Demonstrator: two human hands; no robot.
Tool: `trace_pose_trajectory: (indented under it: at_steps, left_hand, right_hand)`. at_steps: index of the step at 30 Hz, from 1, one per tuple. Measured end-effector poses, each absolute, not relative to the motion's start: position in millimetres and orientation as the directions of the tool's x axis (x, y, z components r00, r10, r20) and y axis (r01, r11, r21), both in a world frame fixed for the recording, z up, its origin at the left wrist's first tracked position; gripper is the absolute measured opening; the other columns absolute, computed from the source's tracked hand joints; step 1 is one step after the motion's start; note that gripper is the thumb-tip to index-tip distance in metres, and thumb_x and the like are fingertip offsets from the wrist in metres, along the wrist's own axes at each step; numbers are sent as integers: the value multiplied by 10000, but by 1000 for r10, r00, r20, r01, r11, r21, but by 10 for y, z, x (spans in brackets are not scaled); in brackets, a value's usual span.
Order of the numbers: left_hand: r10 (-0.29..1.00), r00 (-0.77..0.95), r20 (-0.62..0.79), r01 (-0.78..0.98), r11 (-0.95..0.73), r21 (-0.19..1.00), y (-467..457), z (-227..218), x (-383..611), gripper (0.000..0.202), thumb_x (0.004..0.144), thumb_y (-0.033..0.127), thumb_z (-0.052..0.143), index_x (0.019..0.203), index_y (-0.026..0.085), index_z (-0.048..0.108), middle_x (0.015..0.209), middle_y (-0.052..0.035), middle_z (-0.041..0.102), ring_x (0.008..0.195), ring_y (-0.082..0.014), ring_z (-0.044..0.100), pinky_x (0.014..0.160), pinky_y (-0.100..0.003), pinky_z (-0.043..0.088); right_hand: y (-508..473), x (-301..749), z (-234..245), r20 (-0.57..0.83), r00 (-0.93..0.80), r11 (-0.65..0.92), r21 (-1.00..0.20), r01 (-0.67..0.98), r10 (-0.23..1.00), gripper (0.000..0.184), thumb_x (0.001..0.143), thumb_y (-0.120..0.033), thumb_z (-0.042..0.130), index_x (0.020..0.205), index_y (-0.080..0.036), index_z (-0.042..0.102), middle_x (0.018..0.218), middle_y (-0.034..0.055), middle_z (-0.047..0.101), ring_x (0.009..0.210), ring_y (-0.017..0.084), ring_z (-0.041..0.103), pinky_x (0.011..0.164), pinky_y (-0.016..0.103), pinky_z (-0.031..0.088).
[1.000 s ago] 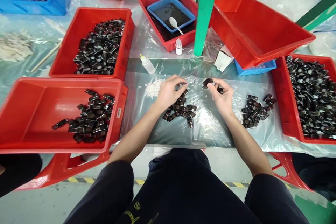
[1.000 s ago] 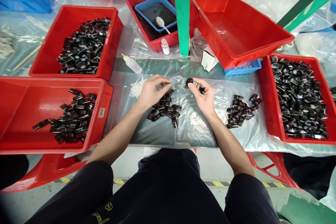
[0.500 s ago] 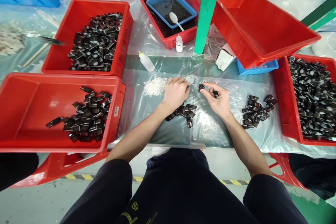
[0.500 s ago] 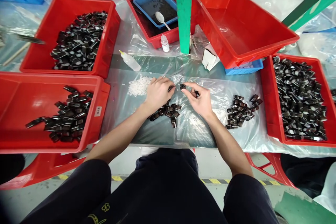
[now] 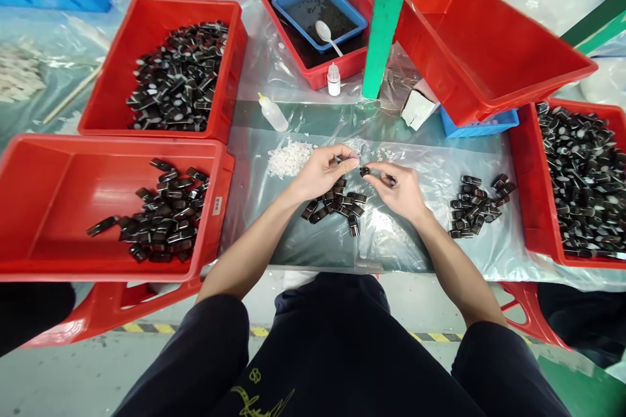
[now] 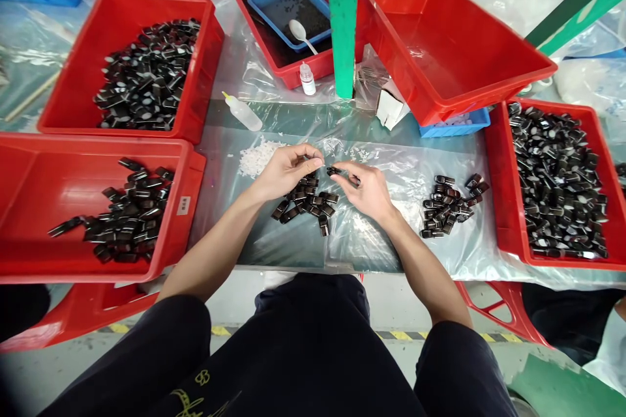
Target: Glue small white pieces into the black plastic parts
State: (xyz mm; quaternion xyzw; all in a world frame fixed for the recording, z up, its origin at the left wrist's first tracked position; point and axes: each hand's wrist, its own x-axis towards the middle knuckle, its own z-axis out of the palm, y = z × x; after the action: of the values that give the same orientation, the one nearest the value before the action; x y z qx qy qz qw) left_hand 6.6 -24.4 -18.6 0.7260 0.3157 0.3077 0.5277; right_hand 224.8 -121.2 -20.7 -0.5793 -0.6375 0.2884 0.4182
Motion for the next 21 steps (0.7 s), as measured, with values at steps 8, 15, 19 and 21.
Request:
trace_pose_trajectory:
  at_steps: [8, 15, 19, 21]
  left_hand:
    - [733, 671, 116, 191, -322, 927, -283, -147, 80, 320, 1035, 498, 709, 934, 200, 764, 927, -61, 801, 855, -197, 707, 807, -331, 555]
    - [738, 667, 104, 305, -398, 865, -303, -164, 70, 180, 1010, 357, 716, 954, 209, 802, 946, -60, 820, 858, -211, 735, 823, -343, 571]
    - [766, 636, 93, 302, -358, 883, -293, -219, 90, 191, 987, 364, 732, 954, 204, 832, 933, -60, 832, 858, -209, 744, 795, -336, 557]
    - [769, 633, 88, 280, -333, 900, -279, -243, 96, 207, 978, 381, 744, 939, 202, 840, 918, -62, 837, 851, -210, 747, 796, -339, 563]
  right_hand:
    - [-1214, 2203, -236, 137, -23, 124, -800, 587, 990, 352, 1038, -520, 723, 1115, -218, 886, 705, -1, 608, 657, 175, 459, 701, 336, 383]
    - [-1201, 2172, -271, 75, -43, 86, -800, 594, 996, 327, 1041, -502, 718, 1095, -222, 880, 698, -2, 605, 660, 178, 466, 688, 328, 359]
    - [-1187, 2184, -286, 47, -34, 58, -821, 568, 998, 320, 1029, -469, 734, 1129, -205, 885, 692, -13, 589, 649, 169, 454, 694, 328, 363]
    - [-1181, 2193, -292, 41, -33, 52, -831, 553, 999, 332, 1024, -483, 745, 1127, -201, 887, 690, -14, 589, 638, 166, 447, 695, 331, 369]
